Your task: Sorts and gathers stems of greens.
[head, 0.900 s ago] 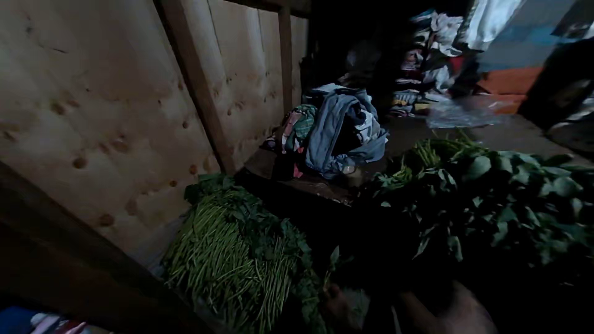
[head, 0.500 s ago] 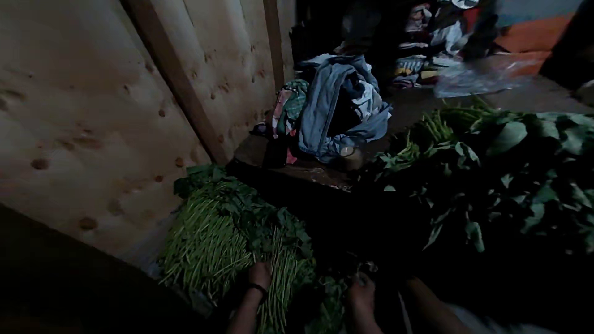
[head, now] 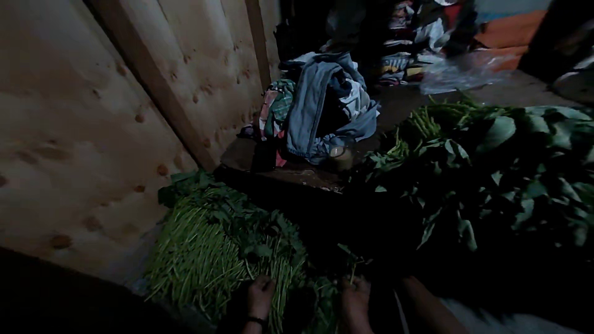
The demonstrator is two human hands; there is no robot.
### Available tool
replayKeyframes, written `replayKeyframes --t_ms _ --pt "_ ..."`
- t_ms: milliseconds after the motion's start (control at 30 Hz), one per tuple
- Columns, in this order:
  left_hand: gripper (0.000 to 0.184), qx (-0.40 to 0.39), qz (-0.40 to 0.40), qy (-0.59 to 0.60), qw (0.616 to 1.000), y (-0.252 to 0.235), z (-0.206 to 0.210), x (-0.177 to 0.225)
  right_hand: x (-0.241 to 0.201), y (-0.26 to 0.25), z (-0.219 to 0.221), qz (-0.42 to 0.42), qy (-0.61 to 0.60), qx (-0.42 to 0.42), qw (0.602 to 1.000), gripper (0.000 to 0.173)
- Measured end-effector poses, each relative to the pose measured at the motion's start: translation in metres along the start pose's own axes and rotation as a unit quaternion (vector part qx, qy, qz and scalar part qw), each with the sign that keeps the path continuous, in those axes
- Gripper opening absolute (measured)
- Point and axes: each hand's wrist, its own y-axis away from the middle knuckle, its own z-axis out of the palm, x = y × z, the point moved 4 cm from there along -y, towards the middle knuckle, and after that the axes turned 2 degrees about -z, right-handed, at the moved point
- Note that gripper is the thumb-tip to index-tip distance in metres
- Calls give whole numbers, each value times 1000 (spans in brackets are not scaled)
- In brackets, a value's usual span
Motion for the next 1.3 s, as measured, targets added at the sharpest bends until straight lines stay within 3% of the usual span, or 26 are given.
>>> replayKeyframes --t_ms 133,267,500,800,933,1067,1300 --pt "28 -9 32 154 988 59 -15 6 -2 5 0 39 6 -60 997 25" --pt "35 14 44 193 980 97 -20 5 0 7 -2 40 13 -112 993 27" --pt "25 116 88 174 974 119 -16 5 1 10 0 50 28 -133 989 27" --pt "21 126 115 264 949 135 5 6 0 21 16 38 51 -274 960 25" --pt "22 87 135 238 958 143 12 8 2 23 18 5 85 -325 942 33" --pt "27 24 168 159 973 149 15 14 3 24 17 6 88 -322 943 41" --pt "37 -38 116 115 986 148 11 34 2 25 15 5 106 -347 932 36"
